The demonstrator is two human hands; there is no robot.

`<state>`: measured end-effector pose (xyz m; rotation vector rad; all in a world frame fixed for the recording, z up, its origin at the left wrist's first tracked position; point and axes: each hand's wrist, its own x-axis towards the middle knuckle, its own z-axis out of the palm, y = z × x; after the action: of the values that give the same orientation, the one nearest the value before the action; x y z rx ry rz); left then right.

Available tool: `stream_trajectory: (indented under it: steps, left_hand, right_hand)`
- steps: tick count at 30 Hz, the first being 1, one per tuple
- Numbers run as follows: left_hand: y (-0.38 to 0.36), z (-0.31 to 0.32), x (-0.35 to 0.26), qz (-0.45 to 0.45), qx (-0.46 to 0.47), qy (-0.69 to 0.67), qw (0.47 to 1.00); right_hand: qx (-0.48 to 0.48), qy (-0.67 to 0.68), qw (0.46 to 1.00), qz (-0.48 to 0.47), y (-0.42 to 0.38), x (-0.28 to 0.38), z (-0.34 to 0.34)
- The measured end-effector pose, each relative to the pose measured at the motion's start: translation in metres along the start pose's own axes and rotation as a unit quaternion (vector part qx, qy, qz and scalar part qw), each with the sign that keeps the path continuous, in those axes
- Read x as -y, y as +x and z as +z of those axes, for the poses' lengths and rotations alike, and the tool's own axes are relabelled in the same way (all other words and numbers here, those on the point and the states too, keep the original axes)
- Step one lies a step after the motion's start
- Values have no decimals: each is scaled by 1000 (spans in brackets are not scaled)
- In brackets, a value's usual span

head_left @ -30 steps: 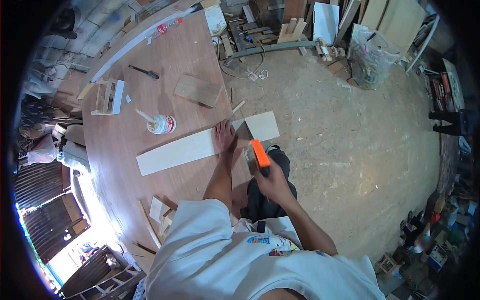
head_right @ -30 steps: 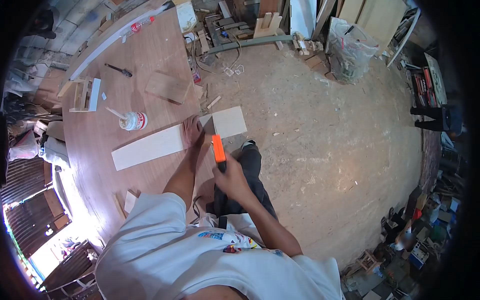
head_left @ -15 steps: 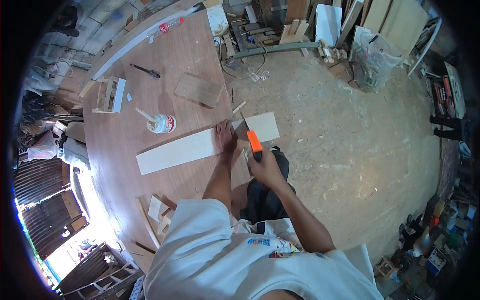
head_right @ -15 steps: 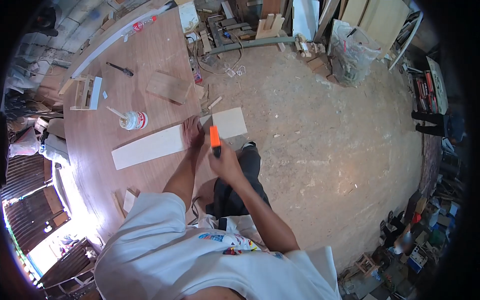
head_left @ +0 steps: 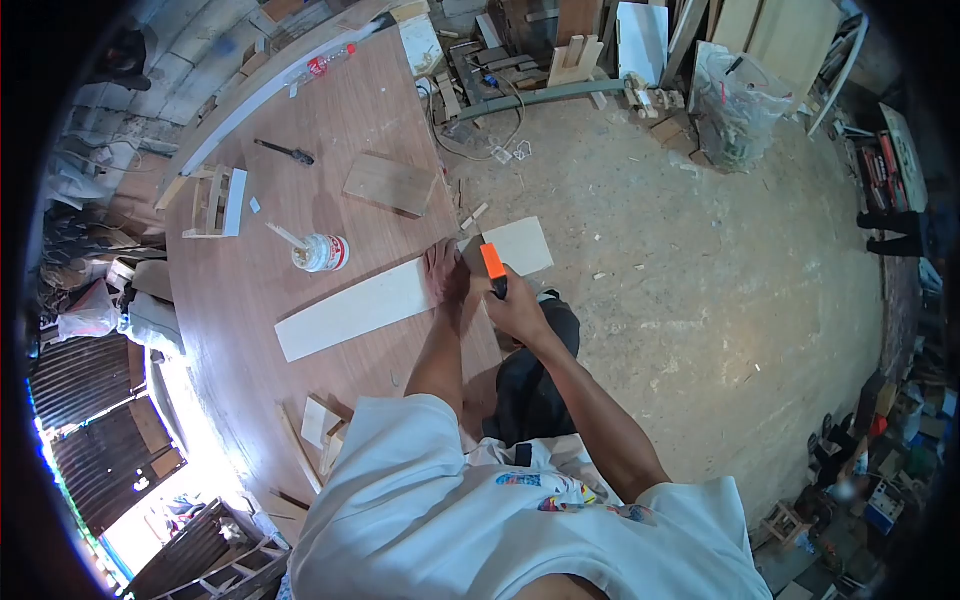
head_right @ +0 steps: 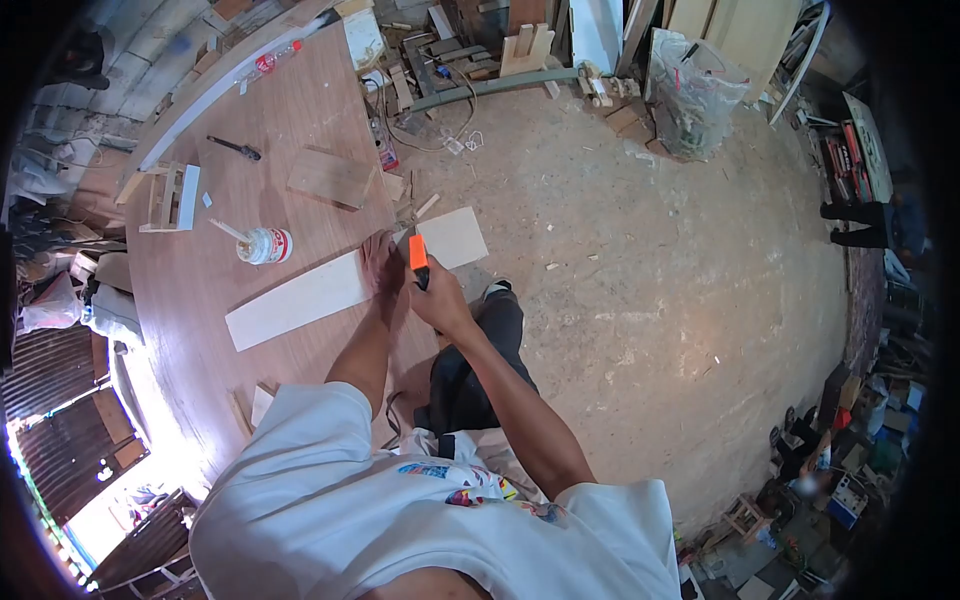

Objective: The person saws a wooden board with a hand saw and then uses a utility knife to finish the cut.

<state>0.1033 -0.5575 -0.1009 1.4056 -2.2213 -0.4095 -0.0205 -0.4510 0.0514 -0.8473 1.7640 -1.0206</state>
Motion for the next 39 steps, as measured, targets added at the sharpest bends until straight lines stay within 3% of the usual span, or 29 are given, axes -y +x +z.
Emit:
stream_trajectory:
  steps: [5,7,13,15,20,22,23,25,26,29,31,36,38,39]
  left_hand:
    - [3,1,-2,-7,9,44,999]
    - [2,11,9,10,0,40,999]
    - [3,1,-5,-10,19,17,1000]
    - [7,2,-6,-13,9,22,1000]
    - [1,2,-1,-1,-16,26,1000]
    - [2,0,-2,-20,4,9,1000]
    - [2,1,-3,-22,4,8,1000]
    - [3,5,2,-2,-7,28,1000]
    - [4,7,5,-1,-9,28,1000]
    - [0,6,5,29,-6,29,999]
    - [3,1,-2,14,-5,20,1000]
    - [7,-4,-12,-4,1,3,1000]
    - [-6,-1,-9,5,-4,-2,1000]
    - [-5,8,-4,41,2,5,999]
  right_hand:
    - [1,38,999,-38,-95,45,-36]
    - [18,87,996,10,-114,54,-46]
    - [-18,15,998,-53,-19,-17,0]
    - [3,11,1000,-29,1,-10,-2]
    - [25,27,999,23,-55,7,-18]
    - [-24,66,993,-98,-91,22,-26]
    - [-24,65,993,-98,-97,20,-30]
    - [30,56,998,-16,-102,16,-38]
    - [6,37,998,-52,-92,10,-34]
    - [2,26,999,-38,-38,-27,-8]
    - [5,15,1000,-20,-7,-12,-2]
    - [23,11,999,25,-27,-13,-12]
    - [-81,46,984,-150,-48,-31,-5]
    - [-76,49,984,-156,-48,-29,-5]
